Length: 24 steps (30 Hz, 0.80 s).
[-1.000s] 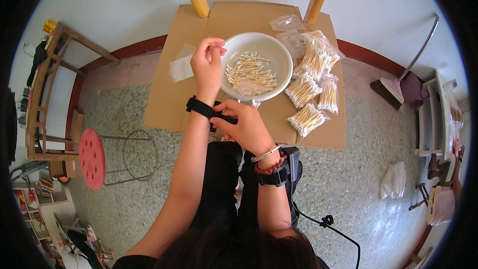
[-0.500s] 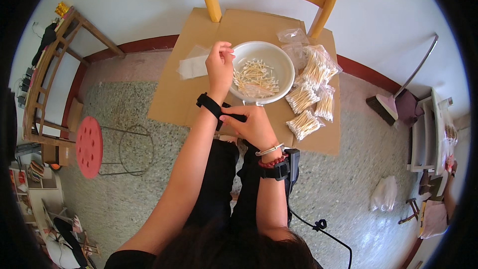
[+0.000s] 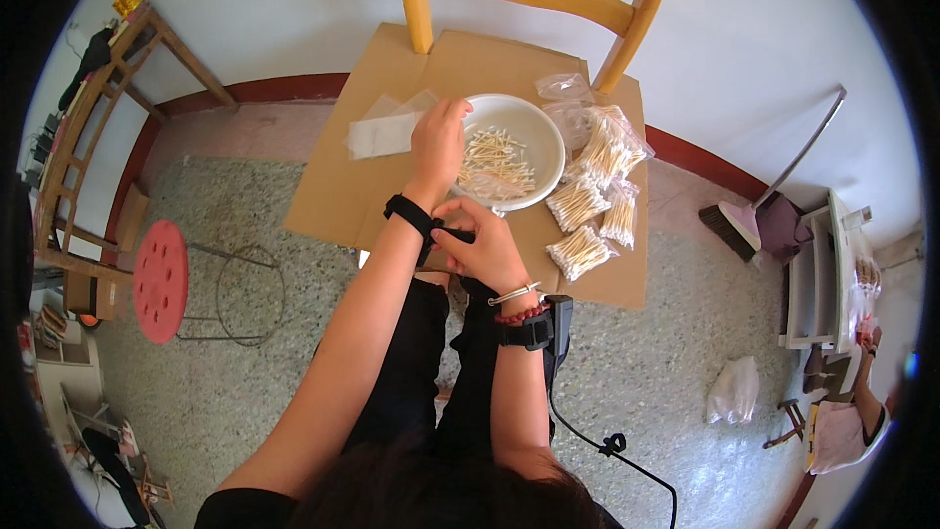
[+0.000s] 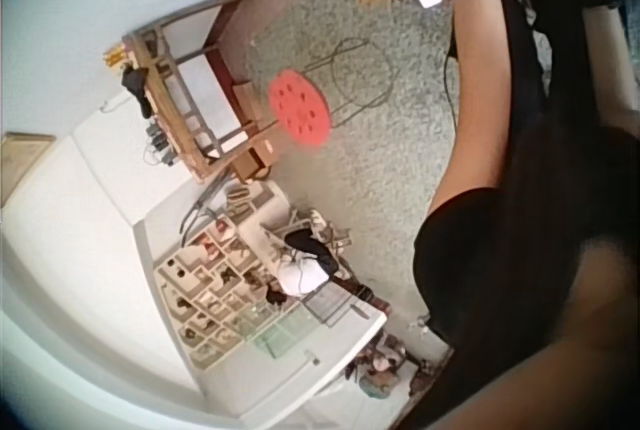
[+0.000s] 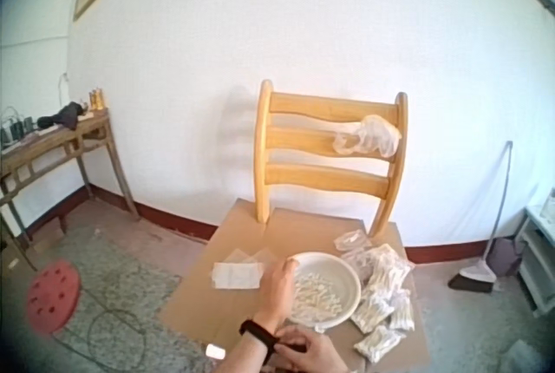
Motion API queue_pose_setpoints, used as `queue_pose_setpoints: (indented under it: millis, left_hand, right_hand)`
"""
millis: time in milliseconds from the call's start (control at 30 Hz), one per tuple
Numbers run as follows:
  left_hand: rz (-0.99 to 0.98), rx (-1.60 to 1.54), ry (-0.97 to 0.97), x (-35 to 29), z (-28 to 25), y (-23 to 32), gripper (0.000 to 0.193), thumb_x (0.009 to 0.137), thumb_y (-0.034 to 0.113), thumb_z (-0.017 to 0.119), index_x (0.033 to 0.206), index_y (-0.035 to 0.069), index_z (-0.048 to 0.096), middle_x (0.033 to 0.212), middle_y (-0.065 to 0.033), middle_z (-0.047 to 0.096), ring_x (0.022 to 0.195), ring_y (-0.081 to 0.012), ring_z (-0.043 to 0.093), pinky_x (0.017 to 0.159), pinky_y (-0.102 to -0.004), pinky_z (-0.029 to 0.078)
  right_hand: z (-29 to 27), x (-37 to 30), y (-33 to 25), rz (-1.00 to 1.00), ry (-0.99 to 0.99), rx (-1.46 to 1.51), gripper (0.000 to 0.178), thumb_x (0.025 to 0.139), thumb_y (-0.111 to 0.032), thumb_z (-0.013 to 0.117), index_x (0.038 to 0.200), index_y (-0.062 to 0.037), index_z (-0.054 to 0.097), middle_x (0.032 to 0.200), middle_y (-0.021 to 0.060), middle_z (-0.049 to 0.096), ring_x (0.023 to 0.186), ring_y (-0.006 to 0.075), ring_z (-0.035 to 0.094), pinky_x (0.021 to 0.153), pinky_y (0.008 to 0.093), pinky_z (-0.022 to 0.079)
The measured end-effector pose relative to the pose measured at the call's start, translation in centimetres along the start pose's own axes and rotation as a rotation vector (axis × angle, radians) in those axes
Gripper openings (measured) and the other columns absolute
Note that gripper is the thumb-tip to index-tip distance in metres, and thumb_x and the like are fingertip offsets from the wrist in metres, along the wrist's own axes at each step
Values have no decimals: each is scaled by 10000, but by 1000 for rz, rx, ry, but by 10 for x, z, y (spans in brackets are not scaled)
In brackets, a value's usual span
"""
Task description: The person is packing cotton swabs from a bowl into small plastic bags.
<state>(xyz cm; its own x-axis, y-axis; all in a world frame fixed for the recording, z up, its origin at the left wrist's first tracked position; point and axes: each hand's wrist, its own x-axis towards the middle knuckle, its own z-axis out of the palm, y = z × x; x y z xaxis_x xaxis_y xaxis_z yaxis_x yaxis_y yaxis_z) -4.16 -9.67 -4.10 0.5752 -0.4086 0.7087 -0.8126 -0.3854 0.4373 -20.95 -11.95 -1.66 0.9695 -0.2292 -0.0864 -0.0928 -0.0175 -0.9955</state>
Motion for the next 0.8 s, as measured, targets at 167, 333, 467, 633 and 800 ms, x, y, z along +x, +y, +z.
queue_pose_setpoints:
  millis: [167,333,467,633,800]
  left_hand:
    - [14,-15,11,-9,6,-2,193,773,-11,511,931,70,589,843,-83,592,801,-297,595,680,-414,462]
    - [10,-38,22,-12,6,-4,182,784,-3,509,915,89,595,842,-65,597,767,-285,598,667,-420,458]
    - [-13,-71,-18,-9,2,0,185,773,-52,549,909,66,590,865,-95,609,790,-322,594,668,-415,467]
    - [10,-82,-26,-11,6,1,176,772,-49,548,902,63,586,863,-95,605,795,-323,590,677,-413,466]
    - [33,-69,15,-13,9,1,166,761,-30,543,877,79,590,832,-70,601,756,-299,591,651,-403,465]
  right_hand:
    - [-6,-3,3,53,-150,33,478,857,8,591,1248,-117,346,831,66,648,458,44,435,394,201,332]
    - [-10,-7,-5,72,-163,33,523,833,40,569,1278,-120,345,837,98,657,449,71,461,428,221,387]
    - [-11,-9,-12,106,-154,50,533,840,32,565,1297,-118,336,834,99,658,451,72,481,422,220,394]
    - [-12,-4,-9,125,-102,74,484,861,-14,580,1277,-94,347,756,78,653,473,78,536,411,220,409]
    - [-4,-2,-5,90,-66,144,439,872,-43,596,1243,-80,364,695,62,642,499,79,562,419,221,418]
